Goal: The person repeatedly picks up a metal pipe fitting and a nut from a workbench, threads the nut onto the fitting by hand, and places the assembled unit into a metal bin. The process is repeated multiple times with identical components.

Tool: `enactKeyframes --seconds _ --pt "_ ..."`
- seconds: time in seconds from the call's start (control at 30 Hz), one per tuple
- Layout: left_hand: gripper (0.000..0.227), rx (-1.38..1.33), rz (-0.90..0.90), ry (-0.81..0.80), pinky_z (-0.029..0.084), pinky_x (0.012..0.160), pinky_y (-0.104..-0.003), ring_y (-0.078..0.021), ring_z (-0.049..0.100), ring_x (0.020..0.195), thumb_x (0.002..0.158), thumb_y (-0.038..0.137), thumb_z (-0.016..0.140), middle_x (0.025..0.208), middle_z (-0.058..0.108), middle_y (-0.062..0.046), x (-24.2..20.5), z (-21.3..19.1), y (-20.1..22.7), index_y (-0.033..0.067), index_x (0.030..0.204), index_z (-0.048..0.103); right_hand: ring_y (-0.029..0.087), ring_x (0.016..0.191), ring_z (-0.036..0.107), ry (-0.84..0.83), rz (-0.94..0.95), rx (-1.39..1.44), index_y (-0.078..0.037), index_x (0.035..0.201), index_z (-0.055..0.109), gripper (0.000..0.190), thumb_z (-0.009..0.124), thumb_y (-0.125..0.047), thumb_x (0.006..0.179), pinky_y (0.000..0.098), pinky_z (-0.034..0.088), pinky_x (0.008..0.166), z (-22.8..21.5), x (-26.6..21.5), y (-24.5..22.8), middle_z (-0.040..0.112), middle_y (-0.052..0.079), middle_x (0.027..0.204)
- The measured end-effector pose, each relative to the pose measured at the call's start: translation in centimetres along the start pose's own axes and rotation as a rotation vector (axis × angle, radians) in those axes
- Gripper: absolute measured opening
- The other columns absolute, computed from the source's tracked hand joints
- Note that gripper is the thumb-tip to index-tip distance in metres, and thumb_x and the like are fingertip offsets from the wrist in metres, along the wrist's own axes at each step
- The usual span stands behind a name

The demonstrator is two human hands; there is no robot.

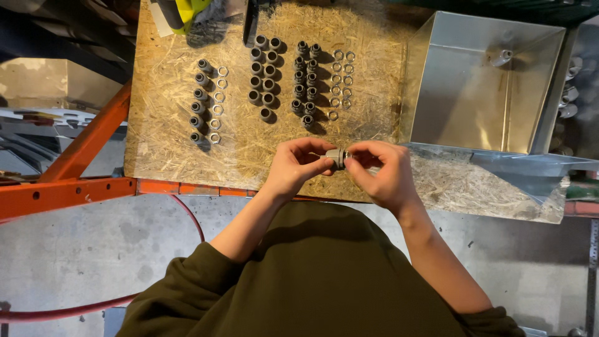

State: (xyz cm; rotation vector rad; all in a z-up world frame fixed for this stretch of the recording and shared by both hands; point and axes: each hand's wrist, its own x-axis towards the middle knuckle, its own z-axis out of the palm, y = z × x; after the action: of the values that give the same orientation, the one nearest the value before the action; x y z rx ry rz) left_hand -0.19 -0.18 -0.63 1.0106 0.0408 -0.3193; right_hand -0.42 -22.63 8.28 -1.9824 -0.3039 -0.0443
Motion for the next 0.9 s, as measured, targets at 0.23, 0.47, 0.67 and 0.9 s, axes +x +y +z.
enactKeyframes --seconds 0.23,0.47,0.67,0.9 --pt "0.039 -0.015 0.001 -0.002 0.078 0.081 -0.046 -0.03 0.087 0.086 0.095 -0.002 0.096 0.103 0.08 -0.027 0.0 0.0 0.1 -0.0174 0.126 0.079 0.035 0.079 0.084 0.011 -0.06 0.009 0.003 0.113 0.088 0.022 0.097 -0.002 0.092 0.0396 0.071 0.071 0.1 -0.1 -0.7 0.081 0.02 0.09" --pt "0.041 0.004 0.008 0.007 0.078 0.081 -0.046 -0.0305 0.087 0.087 0.093 -0.001 0.098 0.103 0.081 -0.028 0.0 -0.3 -0.1 -0.0169 0.126 0.08 0.037 0.084 0.084 -0.012 -0.065 0.073 0.004 0.121 0.086 0.033 0.097 0.0 0.09 0.0464 0.073 0.077 0.1 -0.1 -0.8 0.082 0.022 0.097" --pt "0.04 0.001 0.01 0.001 0.078 0.08 -0.047 -0.0301 0.087 0.087 0.094 0.0 0.098 0.103 0.08 -0.029 -0.1 -0.1 0.1 -0.0172 0.125 0.08 0.034 0.07 0.08 0.009 -0.049 -0.033 0.006 0.106 0.084 0.017 0.092 -0.007 0.1 0.0392 0.069 0.062 0.1 -0.1 -0.2 0.079 0.02 0.079" --pt "0.042 -0.008 0.016 0.007 0.078 0.08 -0.048 -0.0303 0.087 0.086 0.093 -0.001 0.099 0.103 0.081 -0.029 0.0 -0.2 -0.4 -0.0174 0.126 0.08 0.034 0.071 0.081 -0.003 -0.026 -0.002 0.004 0.108 0.085 0.015 0.092 -0.002 0.096 0.041 0.069 0.065 0.2 0.0 -0.7 0.079 0.019 0.079"
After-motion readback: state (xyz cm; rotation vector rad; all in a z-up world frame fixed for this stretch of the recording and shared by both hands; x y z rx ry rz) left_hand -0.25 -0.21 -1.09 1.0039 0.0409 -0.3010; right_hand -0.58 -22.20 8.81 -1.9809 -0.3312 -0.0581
